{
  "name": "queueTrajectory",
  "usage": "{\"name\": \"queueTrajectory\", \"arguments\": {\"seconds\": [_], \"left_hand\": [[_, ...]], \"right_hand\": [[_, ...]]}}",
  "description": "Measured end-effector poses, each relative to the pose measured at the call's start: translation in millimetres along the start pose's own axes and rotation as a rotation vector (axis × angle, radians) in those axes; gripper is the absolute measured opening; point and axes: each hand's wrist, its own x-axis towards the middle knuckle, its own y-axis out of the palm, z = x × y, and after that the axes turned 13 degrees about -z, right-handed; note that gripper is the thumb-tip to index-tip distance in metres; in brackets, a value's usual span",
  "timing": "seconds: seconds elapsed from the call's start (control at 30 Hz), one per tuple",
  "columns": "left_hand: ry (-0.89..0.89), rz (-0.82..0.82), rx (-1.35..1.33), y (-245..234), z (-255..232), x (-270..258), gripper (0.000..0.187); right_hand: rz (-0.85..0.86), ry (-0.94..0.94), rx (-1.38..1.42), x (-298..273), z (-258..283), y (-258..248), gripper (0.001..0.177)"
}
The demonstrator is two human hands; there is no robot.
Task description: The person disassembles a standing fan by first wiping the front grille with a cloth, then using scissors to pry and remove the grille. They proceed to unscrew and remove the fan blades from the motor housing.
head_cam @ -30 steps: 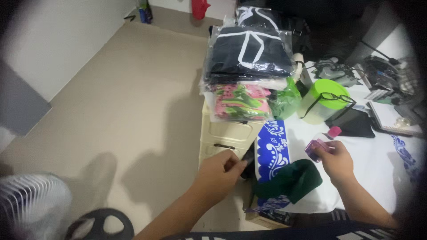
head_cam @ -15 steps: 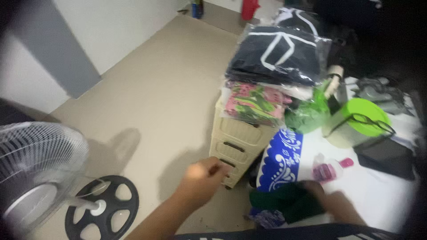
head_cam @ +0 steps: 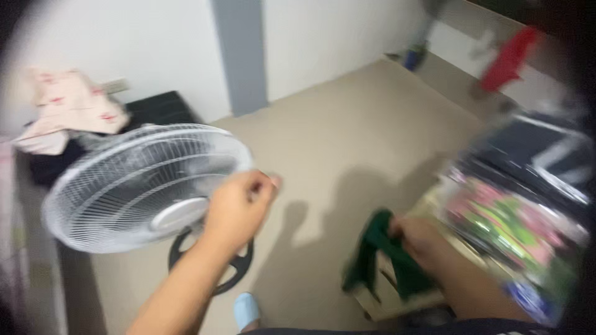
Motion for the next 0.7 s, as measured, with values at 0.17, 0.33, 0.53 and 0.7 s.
{"name": "queueTrajectory", "arguments": {"seconds": [0.17, 0.33, 0.53, 0.7], "left_hand": [[0.144, -0.211, 0.306, -61, 54, 62, 0.024], [0.169, -0.16, 0.463, -77, 100, 90, 0.034], [0.095, -0.049, 0.61, -65, 100, 90, 0.066], [-0.144, 0.093, 0.687, -62, 85, 96, 0.079]], "right_hand": [[0.247, -0.451, -0.386, -69, 139, 182, 0.028], [0.336, -0.859, -0.881, -93, 192, 308, 0.035], [0.529, -1.126, -1.456, -95, 207, 373, 0.043], [0.822, -1.182, -1.537, -100, 210, 384, 0.029]]}}
